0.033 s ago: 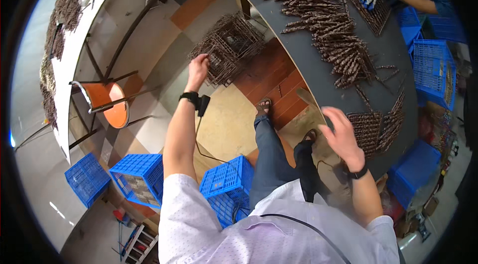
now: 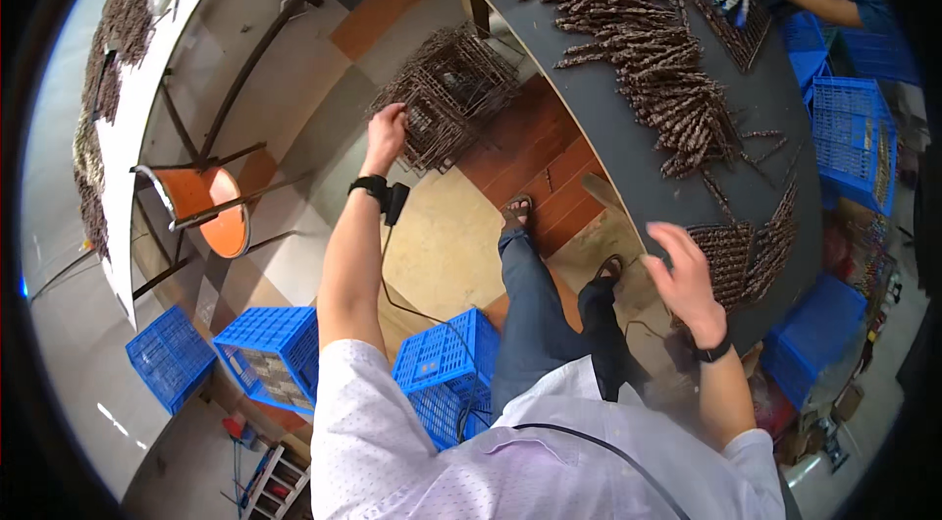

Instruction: Manually inserting sticks into a wire frame to create woven-style mats, then sorting finished mats into crates.

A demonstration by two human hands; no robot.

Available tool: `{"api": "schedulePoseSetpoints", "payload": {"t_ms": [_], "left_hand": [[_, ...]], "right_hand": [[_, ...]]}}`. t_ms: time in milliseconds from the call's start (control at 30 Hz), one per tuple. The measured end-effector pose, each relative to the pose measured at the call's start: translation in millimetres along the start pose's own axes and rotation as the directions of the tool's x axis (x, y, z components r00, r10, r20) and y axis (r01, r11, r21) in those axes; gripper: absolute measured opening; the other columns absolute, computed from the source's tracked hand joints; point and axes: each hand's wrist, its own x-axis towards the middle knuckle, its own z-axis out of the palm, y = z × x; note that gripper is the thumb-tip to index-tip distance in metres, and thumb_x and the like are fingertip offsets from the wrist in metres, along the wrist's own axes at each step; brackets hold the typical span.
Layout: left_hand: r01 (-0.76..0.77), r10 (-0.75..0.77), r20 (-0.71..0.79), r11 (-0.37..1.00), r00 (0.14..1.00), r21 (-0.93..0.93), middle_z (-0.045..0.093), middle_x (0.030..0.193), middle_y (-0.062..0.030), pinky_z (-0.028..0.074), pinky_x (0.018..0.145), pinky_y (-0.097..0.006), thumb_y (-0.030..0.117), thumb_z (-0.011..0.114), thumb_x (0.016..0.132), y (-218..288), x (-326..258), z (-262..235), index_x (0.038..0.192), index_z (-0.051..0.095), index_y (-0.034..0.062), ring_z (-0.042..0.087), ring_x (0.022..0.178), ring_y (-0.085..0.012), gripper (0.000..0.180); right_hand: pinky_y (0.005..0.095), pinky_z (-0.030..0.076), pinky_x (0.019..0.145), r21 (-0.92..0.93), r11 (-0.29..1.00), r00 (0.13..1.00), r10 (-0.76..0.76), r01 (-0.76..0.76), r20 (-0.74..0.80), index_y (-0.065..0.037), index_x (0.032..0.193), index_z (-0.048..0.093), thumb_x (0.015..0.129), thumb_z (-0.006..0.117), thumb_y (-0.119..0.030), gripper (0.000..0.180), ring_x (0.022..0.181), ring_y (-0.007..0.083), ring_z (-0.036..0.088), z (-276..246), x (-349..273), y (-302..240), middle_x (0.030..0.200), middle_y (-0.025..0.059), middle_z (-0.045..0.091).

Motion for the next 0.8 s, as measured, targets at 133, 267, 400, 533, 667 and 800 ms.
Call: {"api": "schedulePoseSetpoints", "payload": {"t_ms": [133,267,400,533,667,800], "left_hand": [[-0.074,0.069,0.081,0.995,0.994,0.062,0.069,0.090,-0.0193,0.051,0.077,-0.035,0.011,0.055,0.089,-56,66,30,0.115,0.065,0.0028,0.067,0.084,-0.0261,0.029],[-0.154,0.146,0.118,0.986,0.982,0.068,0.069,0.105,-0.0173,0.051,0.083,-0.040,0.018,0.055,0.091,-92,108,46,0.116,0.066,0.0067,0.067,0.093,-0.0304,0.030],[-0.115,0.109,0.043,0.972,0.993,0.203,0.061,0.120,-0.0166,0.046,0.096,-0.042,0.013,0.048,0.092,-105,125,61,0.122,0.059,0.0051,0.058,0.110,-0.0315,0.033],[-0.493,0.580,0.018,0.675,0.814,0.549,0.052,0.135,-0.0190,0.037,0.107,-0.043,0.001,0.055,0.087,-50,69,95,0.131,0.052,0.0046,0.048,0.126,-0.0359,0.045],[-0.792,0.815,0.001,0.564,0.580,0.233,0.052,0.135,-0.0158,0.036,0.107,-0.047,0.000,0.053,0.089,86,-55,122,0.129,0.053,0.0059,0.046,0.129,-0.0352,0.040],[-0.789,0.790,0.205,0.605,0.578,-0.107,0.056,0.130,-0.0140,0.036,0.107,-0.047,-0.008,0.056,0.079,244,-206,162,0.116,0.060,0.0044,0.048,0.127,-0.0354,0.039]], "right_hand": [[0.0361,0.051,0.080,-0.057,0.981,0.977,0.175,-0.183,-0.118,0.004,0.101,0.062,0.081,0.063,0.001,0.021,0.091,0.0316,0.063,-29,-39,31,0.102,0.0171,0.064],[0.0335,0.050,0.078,-0.113,0.943,0.913,0.266,-0.313,-0.309,0.003,0.096,0.062,0.087,0.057,0.003,0.011,0.088,0.0277,0.064,-40,-69,61,0.096,0.0159,0.065],[0.0347,0.051,0.078,-0.258,0.827,0.849,0.408,-0.500,-0.336,0.002,0.095,0.063,0.087,0.061,-0.002,0.009,0.089,0.0303,0.065,-57,-106,92,0.095,0.0159,0.066],[0.0380,0.052,0.076,-0.373,0.819,0.881,0.304,-0.437,-0.363,0.001,0.094,0.062,0.086,0.063,-0.003,0.009,0.087,0.0334,0.064,-101,-146,121,0.093,0.0163,0.064],[0.0396,0.050,0.077,-0.576,0.720,0.921,0.270,-0.388,-0.283,-0.003,0.099,0.061,0.083,0.064,-0.002,0.016,0.095,0.0313,0.060,-149,-179,138,0.101,0.0124,0.062],[0.0414,0.045,0.090,-0.665,0.727,0.985,0.145,-0.172,-0.095,-0.009,0.109,0.060,0.077,0.064,0.001,0.034,0.111,0.0300,0.053,-186,-191,183,0.117,0.0105,0.057]]}}
